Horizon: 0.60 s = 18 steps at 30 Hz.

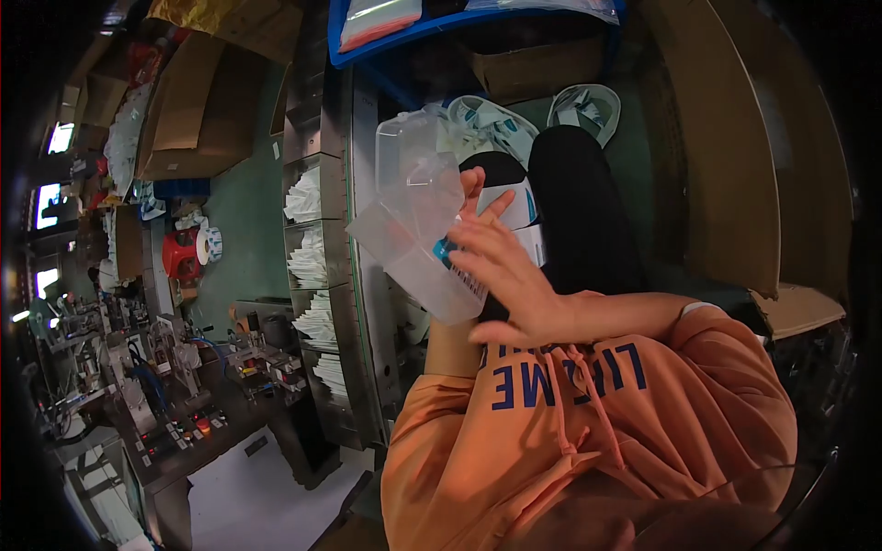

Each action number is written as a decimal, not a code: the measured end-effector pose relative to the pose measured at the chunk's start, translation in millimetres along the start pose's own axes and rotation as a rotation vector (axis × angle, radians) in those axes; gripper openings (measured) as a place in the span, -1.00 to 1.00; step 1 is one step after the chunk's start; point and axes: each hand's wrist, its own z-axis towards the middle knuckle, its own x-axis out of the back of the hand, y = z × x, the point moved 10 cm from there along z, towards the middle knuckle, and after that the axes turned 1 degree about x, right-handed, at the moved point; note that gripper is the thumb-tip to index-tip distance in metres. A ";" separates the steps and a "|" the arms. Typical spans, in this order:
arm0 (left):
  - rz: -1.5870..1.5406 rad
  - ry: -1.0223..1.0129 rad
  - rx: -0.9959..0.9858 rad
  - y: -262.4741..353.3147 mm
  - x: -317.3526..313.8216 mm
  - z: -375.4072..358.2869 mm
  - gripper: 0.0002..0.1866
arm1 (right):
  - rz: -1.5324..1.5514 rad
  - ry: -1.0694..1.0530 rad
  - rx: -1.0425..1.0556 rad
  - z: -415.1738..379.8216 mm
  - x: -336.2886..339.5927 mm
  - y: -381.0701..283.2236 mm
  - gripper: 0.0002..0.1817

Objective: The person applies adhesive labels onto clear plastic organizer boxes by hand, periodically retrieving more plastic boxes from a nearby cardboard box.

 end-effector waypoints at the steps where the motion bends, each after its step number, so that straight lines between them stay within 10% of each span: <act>1: -0.004 -0.002 0.008 -2.0 -1.5 -1.4 -0.41 | -0.005 0.006 -0.004 -4.2 -1.4 3.7 -0.18; 4: 0.103 0.083 -0.023 4.9 10.7 0.0 -0.44 | -0.280 -0.274 -0.204 -15.7 -16.7 39.3 0.00; 8: 0.003 -0.105 -0.050 4.6 -4.4 3.3 -0.44 | 0.005 -0.017 -0.035 -22.9 17.4 12.8 0.02; 10: 0.036 0.183 0.012 -8.4 7.3 8.8 -0.37 | 0.135 0.205 0.143 -15.4 35.3 -3.9 -0.01; 14: 0.055 0.367 0.166 -17.6 2.1 14.2 -0.19 | 0.034 0.240 -0.156 -28.6 72.3 34.8 -0.26; 18: 0.230 0.401 -0.122 25.3 -19.2 29.1 -0.22 | 0.085 0.208 -0.180 -23.0 104.6 22.3 -0.30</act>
